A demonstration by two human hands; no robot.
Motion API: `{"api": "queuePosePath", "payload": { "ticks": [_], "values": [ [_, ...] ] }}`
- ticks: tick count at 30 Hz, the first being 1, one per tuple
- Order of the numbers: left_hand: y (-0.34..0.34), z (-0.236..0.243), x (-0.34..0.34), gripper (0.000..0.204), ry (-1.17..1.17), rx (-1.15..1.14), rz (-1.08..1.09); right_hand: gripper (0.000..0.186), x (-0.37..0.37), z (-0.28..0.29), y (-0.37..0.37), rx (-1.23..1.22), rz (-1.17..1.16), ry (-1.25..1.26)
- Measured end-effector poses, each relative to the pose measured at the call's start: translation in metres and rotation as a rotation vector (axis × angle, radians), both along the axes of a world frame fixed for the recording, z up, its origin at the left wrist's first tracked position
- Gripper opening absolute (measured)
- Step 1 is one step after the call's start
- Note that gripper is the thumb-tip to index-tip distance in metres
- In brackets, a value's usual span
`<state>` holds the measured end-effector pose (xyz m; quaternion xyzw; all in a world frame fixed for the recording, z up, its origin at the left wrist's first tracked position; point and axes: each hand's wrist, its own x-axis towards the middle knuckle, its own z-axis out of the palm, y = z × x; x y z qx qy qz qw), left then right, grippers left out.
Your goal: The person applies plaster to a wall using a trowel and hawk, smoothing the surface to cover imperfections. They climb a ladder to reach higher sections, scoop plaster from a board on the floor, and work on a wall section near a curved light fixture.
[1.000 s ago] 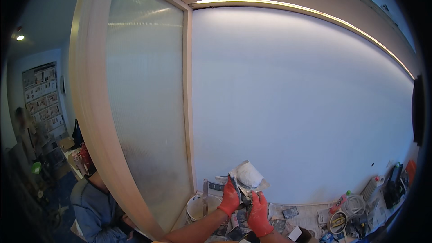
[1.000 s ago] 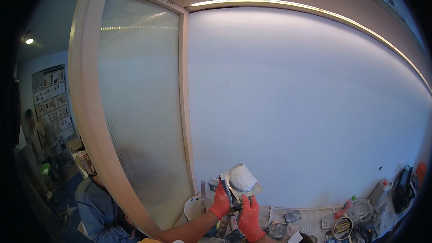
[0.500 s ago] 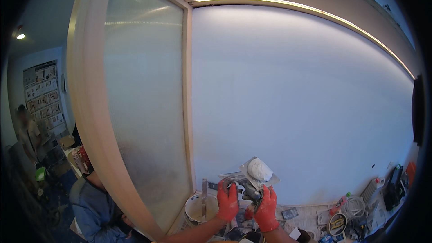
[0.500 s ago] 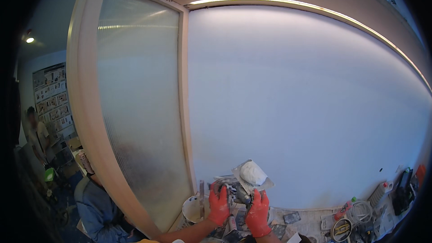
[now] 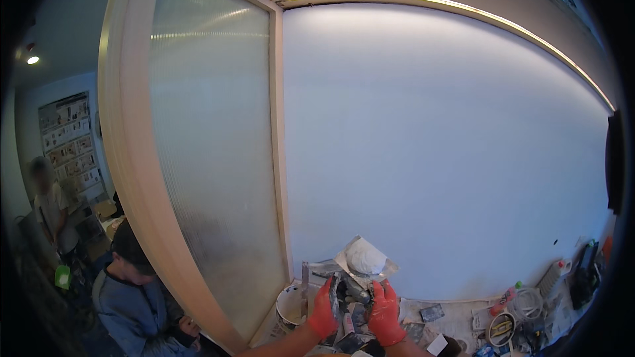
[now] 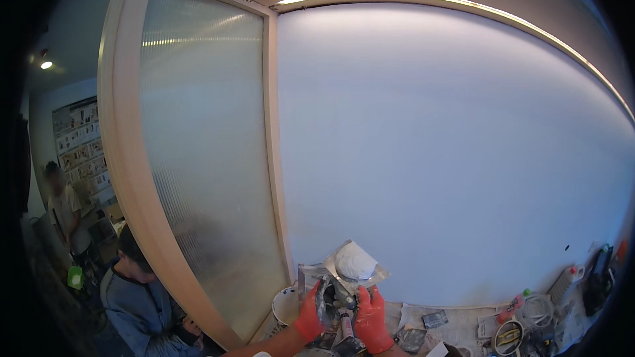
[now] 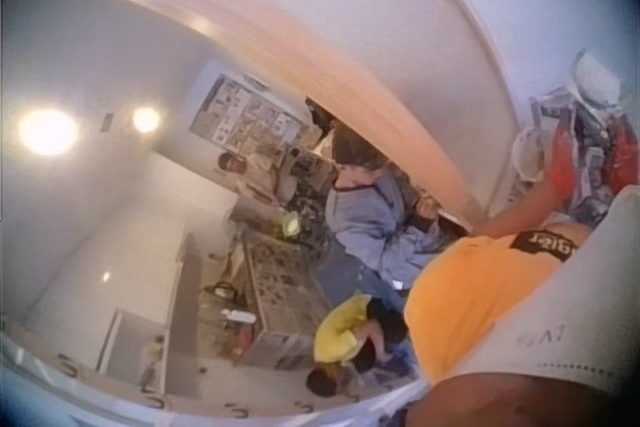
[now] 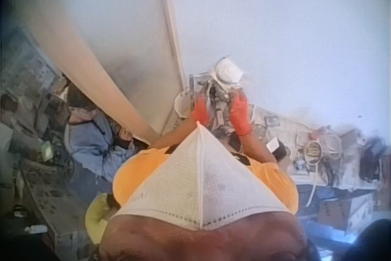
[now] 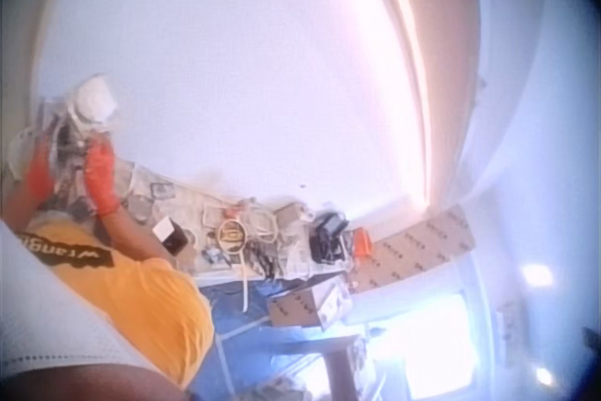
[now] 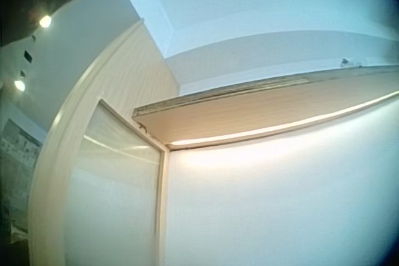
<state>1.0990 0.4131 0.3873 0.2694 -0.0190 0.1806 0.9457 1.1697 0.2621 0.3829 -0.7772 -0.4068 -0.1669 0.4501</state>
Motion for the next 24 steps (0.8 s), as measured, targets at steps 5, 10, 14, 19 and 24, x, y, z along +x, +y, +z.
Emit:
{"api": "queuePosePath", "payload": {
  "ticks": [5, 10, 14, 19, 24],
  "values": [
    [-0.005, 0.023, 0.018, 0.034, 0.080, 0.036, 0.140, 0.055, 0.004, -0.005, 0.003, 0.031, 0.039, -0.040],
    [0.028, 0.016, 0.006, 0.034, 0.049, 0.050, 0.275, 0.048, 0.001, 0.007, -0.009, -0.002, -0.095, -0.063],
    [0.073, 0.009, -0.013, 0.035, 0.121, 0.079, 0.328, 0.051, 0.027, 0.011, -0.026, -0.028, -0.100, -0.102],
    [0.094, 0.028, -0.079, 0.037, 0.216, 0.153, -0.078, 0.041, 0.031, 0.038, -0.059, 0.054, -0.104, -0.041],
    [0.090, 0.020, -0.086, 0.043, 0.305, 0.155, -0.380, 0.034, 0.035, 0.059, -0.027, 0.526, 0.193, 0.867]
  ]
}}
